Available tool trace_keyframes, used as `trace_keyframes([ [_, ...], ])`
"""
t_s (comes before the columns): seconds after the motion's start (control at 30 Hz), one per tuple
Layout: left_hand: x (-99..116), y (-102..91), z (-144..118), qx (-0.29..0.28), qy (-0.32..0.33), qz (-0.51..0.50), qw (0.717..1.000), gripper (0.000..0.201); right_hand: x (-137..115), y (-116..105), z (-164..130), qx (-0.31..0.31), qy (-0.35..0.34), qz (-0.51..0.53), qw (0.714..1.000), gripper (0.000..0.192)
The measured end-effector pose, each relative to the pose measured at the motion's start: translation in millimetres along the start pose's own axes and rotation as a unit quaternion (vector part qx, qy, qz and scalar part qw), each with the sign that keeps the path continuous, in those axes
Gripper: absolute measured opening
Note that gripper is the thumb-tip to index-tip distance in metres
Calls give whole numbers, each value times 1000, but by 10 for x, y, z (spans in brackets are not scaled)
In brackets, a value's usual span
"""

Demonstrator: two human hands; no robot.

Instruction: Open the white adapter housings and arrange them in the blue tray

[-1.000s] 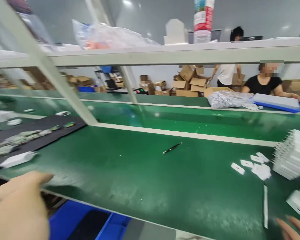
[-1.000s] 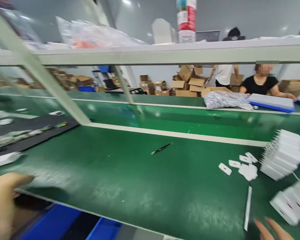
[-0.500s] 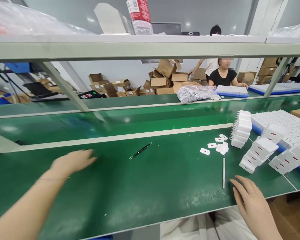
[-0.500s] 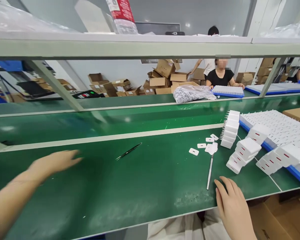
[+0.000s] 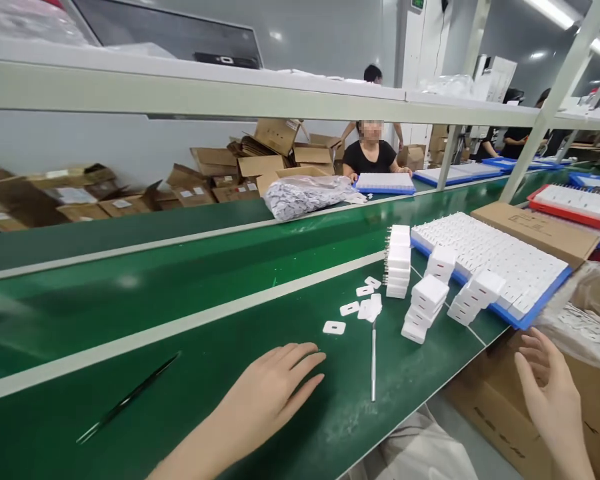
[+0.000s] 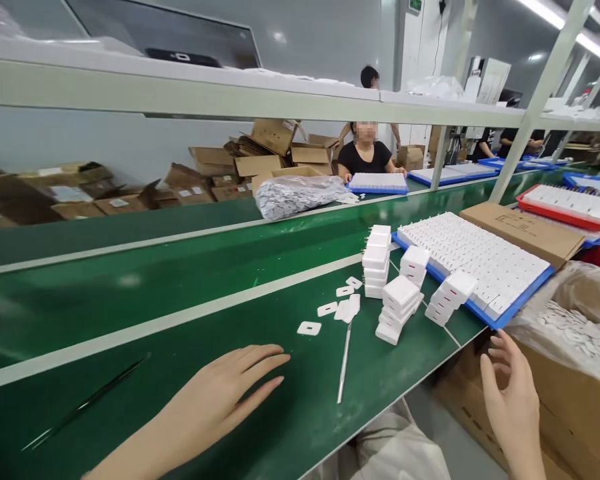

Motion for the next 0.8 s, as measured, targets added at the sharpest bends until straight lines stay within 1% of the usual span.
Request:
trace_keyframes([
  [0.03, 55, 32, 107, 13, -13, -17, 1000, 33, 44, 2, 61, -8, 25, 28, 999, 59],
  [0.07, 122, 78, 225, 20, -24, -38, 999, 32, 50, 27, 102, -17, 39, 58, 997, 57],
  [0.13, 272, 199, 491, 21, -48, -89, 995, 32, -43, 156, 119, -59, 28, 107, 992, 43],
  [0.2, 416, 329, 777, 23, -72, -150, 986, 40, -236, 350, 58, -126, -36, 131, 983, 31],
  [0.27, 539, 455, 1048, 32, -88, -216, 972, 59, -437, 531, -45, -172, -116, 131, 969, 27],
  [0.3, 592, 514, 1168, 43, -92, -243, 965, 70, -515, 599, -92, -177, -147, 129, 965, 27],
  [0.37, 679, 630, 1359, 73, -97, -275, 954, 88, -614, 694, -159, -168, -183, 128, 960, 28],
  [0.4, 713, 688, 1430, 89, -100, -281, 950, 92, -640, 724, -179, -164, -191, 129, 959, 28],
  [0.43, 741, 746, 1484, 103, -106, -283, 948, 92, -659, 741, -191, -158, -197, 133, 958, 28],
  [0.47, 761, 802, 1524, 115, -116, -283, 945, 88, -678, 747, -195, -152, -201, 137, 958, 28],
  [0.53, 792, 878, 1569, 148, -129, -277, 941, 69, -737, 730, -178, -134, -211, 145, 957, 32],
  [0.57, 809, 886, 1578, 176, -124, -271, 938, 54, -783, 713, -156, -122, -218, 144, 957, 35],
  [0.63, 846, 843, 1573, 249, -98, -253, 930, 21, -903, 695, -91, -106, -240, 130, 956, 42],
  [0.67, 867, 809, 1563, 281, -81, -245, 924, 9, -963, 706, -50, -106, -248, 118, 956, 46],
  [0.7, 886, 780, 1552, 302, -67, -236, 921, 4, -1012, 730, -8, -107, -252, 108, 956, 48],
  [0.73, 901, 763, 1540, 309, -59, -228, 921, 6, -1042, 768, 31, -109, -249, 102, 957, 49],
  [0.8, 921, 774, 1518, 292, -52, -216, 930, 15, -1040, 881, 70, -125, -231, 110, 959, 46],
])
Point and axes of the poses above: each hand's wrist, its own z-axis towards the middle knuckle, its own y-axis out of the palm, x = y × z, the point moved 4 cm from there along z, towards the middle knuckle, and after that the axes turned 7 degrees about x, right-handed, at the moved point
